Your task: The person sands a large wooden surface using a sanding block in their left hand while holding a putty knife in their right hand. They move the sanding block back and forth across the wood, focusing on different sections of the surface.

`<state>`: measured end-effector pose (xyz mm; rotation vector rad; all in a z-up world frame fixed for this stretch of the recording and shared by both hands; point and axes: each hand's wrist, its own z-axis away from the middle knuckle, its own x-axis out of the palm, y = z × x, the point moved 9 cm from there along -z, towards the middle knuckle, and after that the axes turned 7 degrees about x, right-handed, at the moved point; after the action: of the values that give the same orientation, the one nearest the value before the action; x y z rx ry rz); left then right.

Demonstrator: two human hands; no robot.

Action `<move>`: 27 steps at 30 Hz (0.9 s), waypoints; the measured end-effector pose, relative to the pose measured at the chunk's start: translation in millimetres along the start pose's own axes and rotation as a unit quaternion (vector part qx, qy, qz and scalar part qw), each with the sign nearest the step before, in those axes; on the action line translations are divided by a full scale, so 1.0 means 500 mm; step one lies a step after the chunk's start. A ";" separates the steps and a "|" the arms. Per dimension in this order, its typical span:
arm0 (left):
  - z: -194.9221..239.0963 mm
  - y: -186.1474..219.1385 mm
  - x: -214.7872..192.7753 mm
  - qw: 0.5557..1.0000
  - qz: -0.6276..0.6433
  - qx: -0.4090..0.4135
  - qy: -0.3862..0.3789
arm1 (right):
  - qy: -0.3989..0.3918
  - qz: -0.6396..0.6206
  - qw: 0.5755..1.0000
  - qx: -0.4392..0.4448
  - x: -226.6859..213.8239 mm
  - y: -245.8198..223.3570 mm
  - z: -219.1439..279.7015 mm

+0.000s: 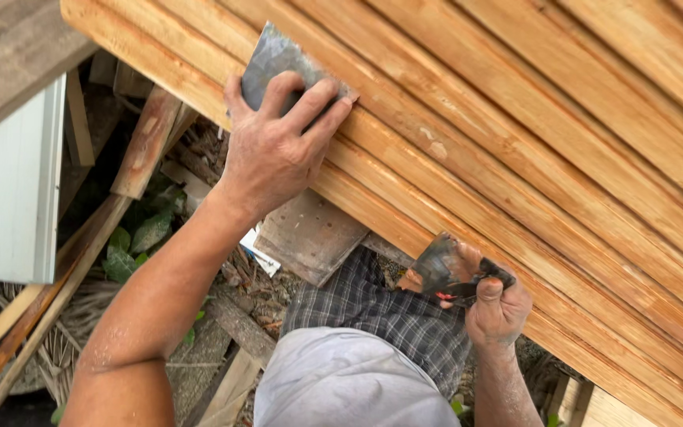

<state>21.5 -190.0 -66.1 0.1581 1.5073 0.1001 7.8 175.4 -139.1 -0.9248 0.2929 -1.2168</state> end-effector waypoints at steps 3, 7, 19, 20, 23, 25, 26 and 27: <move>-0.003 0.000 -0.008 1.000 0.015 0.009 0.002 | 0.019 -0.010 1.000 0.017 -0.011 0.007 0.010; 0.003 -0.031 -0.001 1.000 -0.017 0.000 0.012 | 0.023 -0.024 0.999 0.008 -0.018 0.005 0.004; -0.070 -0.103 -0.006 0.935 0.164 -0.307 -0.070 | -0.011 -0.021 1.000 0.004 0.027 -0.024 -0.026; -0.082 -0.063 -0.002 0.929 0.155 -0.319 -0.105 | -0.010 -0.011 1.000 0.004 0.030 -0.038 -0.018; -0.108 0.068 0.010 0.909 0.193 -0.299 -0.217 | -0.021 -0.020 1.000 0.012 0.040 -0.079 -0.011; -0.120 0.128 -0.038 0.922 0.254 -0.249 -0.155 | -0.029 -0.081 0.996 0.008 0.040 -0.113 -0.021; -0.116 0.154 -0.096 0.932 0.301 -0.191 -0.066 | -0.019 -0.094 0.995 0.009 0.036 -0.133 -0.024; -0.109 0.184 -0.155 0.928 0.349 -0.131 0.023 | -0.009 -0.108 0.994 0.008 0.029 -0.157 -0.034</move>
<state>-34.5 -109.6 22.5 0.4740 1.4069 0.8785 -50.5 150.9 -87.9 -0.9708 0.1706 -1.4053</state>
